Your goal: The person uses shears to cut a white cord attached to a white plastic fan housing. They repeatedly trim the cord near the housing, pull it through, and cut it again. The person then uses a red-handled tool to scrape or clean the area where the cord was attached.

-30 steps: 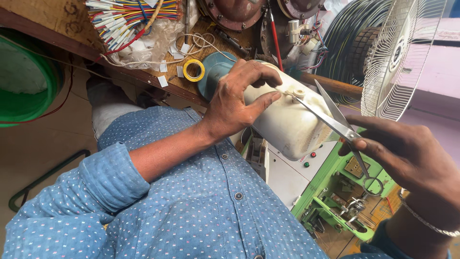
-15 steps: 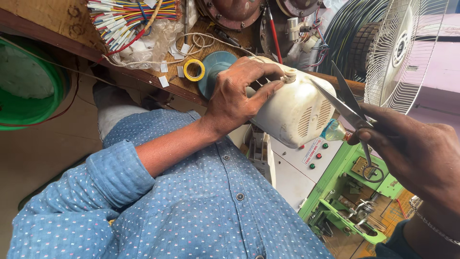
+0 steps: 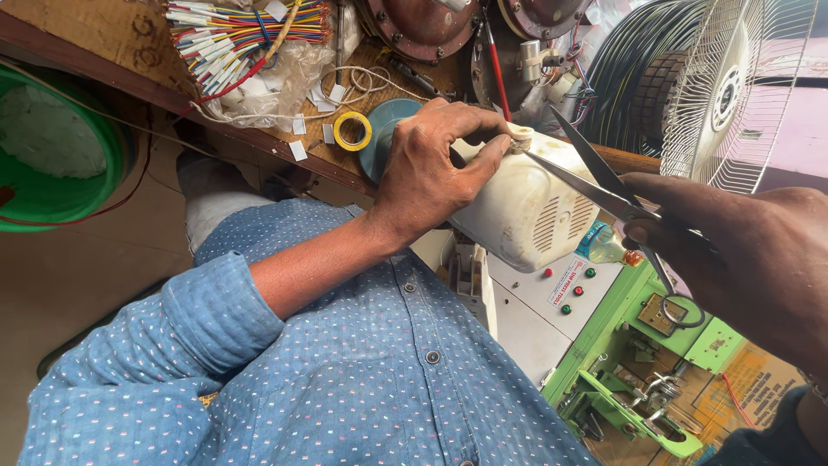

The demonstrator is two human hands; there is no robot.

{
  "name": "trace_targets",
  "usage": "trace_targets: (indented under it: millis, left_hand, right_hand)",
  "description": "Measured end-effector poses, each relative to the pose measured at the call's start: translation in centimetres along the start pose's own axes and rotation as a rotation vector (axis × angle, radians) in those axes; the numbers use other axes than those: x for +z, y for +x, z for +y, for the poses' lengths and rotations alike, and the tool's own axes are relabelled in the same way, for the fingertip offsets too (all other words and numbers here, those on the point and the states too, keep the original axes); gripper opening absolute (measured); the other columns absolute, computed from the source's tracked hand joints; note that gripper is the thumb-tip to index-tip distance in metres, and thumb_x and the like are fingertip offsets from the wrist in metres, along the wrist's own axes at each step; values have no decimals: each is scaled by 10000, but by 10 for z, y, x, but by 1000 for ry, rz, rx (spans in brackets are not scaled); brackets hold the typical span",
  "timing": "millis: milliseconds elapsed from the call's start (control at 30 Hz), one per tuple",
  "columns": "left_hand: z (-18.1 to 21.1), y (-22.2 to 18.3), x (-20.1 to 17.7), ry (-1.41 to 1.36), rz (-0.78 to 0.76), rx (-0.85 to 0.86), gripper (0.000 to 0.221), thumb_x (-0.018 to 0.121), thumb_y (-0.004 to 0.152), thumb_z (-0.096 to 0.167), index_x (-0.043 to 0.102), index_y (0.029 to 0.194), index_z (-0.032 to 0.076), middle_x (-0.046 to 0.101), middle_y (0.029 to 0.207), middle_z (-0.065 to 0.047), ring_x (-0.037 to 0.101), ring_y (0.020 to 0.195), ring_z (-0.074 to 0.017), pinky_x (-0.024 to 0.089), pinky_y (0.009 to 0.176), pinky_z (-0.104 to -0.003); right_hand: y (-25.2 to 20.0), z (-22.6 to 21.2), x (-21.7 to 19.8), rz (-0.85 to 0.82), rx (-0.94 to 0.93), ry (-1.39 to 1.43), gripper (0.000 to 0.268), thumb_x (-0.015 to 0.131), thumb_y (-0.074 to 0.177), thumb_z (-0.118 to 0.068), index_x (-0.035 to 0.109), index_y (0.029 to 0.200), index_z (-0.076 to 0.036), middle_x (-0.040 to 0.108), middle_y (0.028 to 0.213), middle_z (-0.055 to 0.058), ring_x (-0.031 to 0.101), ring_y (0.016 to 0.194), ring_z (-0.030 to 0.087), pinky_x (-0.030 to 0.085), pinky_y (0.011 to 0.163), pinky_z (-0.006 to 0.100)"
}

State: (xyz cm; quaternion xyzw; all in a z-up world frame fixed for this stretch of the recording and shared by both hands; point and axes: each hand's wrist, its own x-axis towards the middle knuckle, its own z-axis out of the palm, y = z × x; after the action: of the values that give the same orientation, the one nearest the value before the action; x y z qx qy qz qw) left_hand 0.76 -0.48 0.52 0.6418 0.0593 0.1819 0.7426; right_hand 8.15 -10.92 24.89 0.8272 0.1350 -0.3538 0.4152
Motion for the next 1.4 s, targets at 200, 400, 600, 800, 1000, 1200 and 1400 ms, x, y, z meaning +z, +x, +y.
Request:
trace_targets:
  millis: [200, 400, 600, 800, 1000, 1200, 1400]
  left_hand:
    - [-4, -1, -1, -9, -20, 2, 100, 754, 919, 133, 763, 968, 46, 776, 994, -81, 729, 939, -234, 565, 882, -373]
    - [-11, -1, -3, -96, -87, -31, 122, 746, 924, 129, 765, 1021, 56, 771, 1032, -74, 711, 994, -225, 565, 910, -368]
    - [-16, -7, 1, -134, -45, -29, 121, 754, 930, 129, 756, 1035, 69, 763, 1066, -73, 711, 1059, -229, 554, 975, -360]
    - [-18, -11, 6, -173, -5, -39, 154, 739, 935, 107, 749, 1082, 62, 755, 1101, -84, 710, 1120, -248, 535, 1044, -373]
    - [-22, -11, 5, -292, -58, -160, 176, 729, 946, 141, 756, 1098, 57, 765, 1111, -66, 720, 1107, -209, 550, 1017, -344]
    - [-15, -9, -1, -358, -88, -208, 187, 735, 926, 156, 761, 1085, 60, 766, 1086, -63, 733, 1054, -196, 570, 962, -328]
    - [-7, -12, 6, -152, 44, -146, 161, 784, 914, 160, 767, 1040, 62, 776, 1052, -70, 740, 1040, -221, 575, 953, -341]
  right_hand:
    - [7, -14, -15, -126, 29, -76, 446, 605, 995, -443, 609, 1438, -386, 774, 665, -13, 707, 543, 113, 590, 555, 278]
    - [10, -15, -19, -78, -57, -43, 404, 585, 991, -417, 662, 1379, -336, 767, 664, -17, 737, 511, 124, 593, 579, 299]
    - [5, -23, -27, -69, -105, -218, 399, 537, 1013, -438, 624, 1382, -314, 730, 674, -27, 734, 562, 149, 595, 598, 326]
    - [-13, -38, -19, -217, -43, -418, 599, 514, 1012, -282, 351, 1583, -202, 714, 924, 10, 745, 712, 195, 594, 591, 363]
    - [-17, -46, -21, -50, -114, -260, 651, 569, 974, -273, 378, 1589, -175, 726, 934, 30, 729, 687, 197, 581, 589, 379]
    - [25, -15, 28, 679, -293, 555, 242, 712, 1082, -98, 701, 1290, 25, 747, 949, 176, 747, 764, 204, 562, 688, 333]
    - [11, 26, 87, 742, -272, 900, 215, 667, 1104, -93, 680, 1222, 86, 724, 975, 160, 718, 885, 160, 564, 792, 272]
